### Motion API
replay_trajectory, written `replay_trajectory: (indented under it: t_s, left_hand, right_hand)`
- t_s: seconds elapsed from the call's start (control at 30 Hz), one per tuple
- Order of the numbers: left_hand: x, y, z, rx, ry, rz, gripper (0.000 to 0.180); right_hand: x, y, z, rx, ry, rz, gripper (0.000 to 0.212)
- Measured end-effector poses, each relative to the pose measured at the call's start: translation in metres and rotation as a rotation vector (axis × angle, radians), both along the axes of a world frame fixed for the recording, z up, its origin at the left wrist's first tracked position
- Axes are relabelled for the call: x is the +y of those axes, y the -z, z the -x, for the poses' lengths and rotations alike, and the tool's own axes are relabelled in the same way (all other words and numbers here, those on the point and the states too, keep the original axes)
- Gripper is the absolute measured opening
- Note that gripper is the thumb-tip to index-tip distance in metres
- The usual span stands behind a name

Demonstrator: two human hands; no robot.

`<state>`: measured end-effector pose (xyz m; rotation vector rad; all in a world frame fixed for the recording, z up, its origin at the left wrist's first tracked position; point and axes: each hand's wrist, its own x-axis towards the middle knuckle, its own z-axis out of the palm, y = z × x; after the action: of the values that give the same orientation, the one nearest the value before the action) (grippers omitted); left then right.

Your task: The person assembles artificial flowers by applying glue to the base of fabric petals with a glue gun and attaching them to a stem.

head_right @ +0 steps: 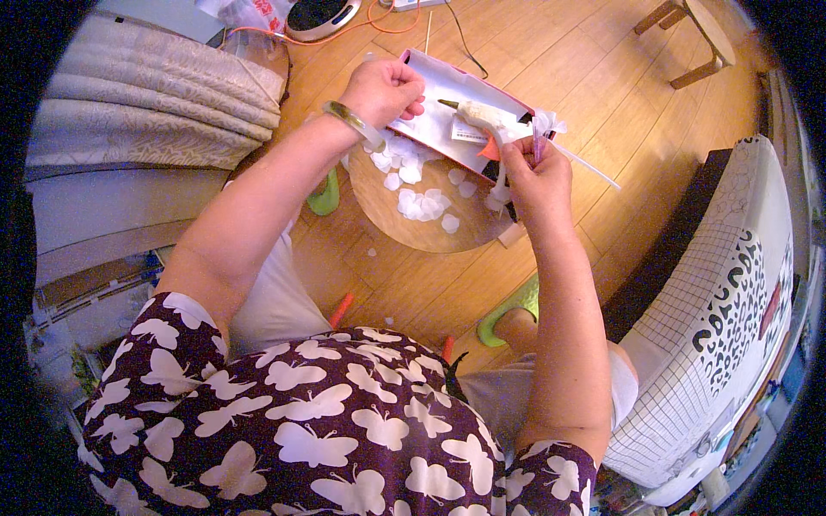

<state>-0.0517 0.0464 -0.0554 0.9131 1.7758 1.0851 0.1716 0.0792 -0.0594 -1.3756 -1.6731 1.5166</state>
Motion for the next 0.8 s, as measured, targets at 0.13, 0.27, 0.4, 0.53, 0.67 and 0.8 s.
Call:
replay_trajectory:
  t_s: [0.13,0.27,0.4,0.53,0.67,0.8]
  left_hand:
    - [0.001,0.010,0.001,0.016,-0.034,0.016,0.008]
    - [0.002,0.016,0.000,0.098,-0.029,0.007,0.005]
    - [0.001,0.017,-0.004,0.092,-0.008,0.021,0.006]
    - [0.001,0.020,-0.007,0.051,-0.019,-0.009,0.005]
    - [0.002,0.018,-0.007,0.037,-0.014,-0.001,0.005]
    - [0.002,0.021,-0.005,0.003,-0.004,0.000,0.006]
  right_hand:
    - [-0.003,-0.004,0.003,0.014,0.015,0.014,0.015]
    - [-0.002,-0.003,0.002,0.015,0.001,0.005,0.015]
    - [-0.002,-0.004,0.002,-0.001,0.012,0.000,0.015]
    - [-0.002,-0.003,0.003,-0.007,0.017,-0.012,0.015]
    - [-0.002,-0.006,0.003,-0.017,0.013,0.005,0.015]
    - [-0.001,-0.001,0.002,0.004,0.006,0.016,0.014]
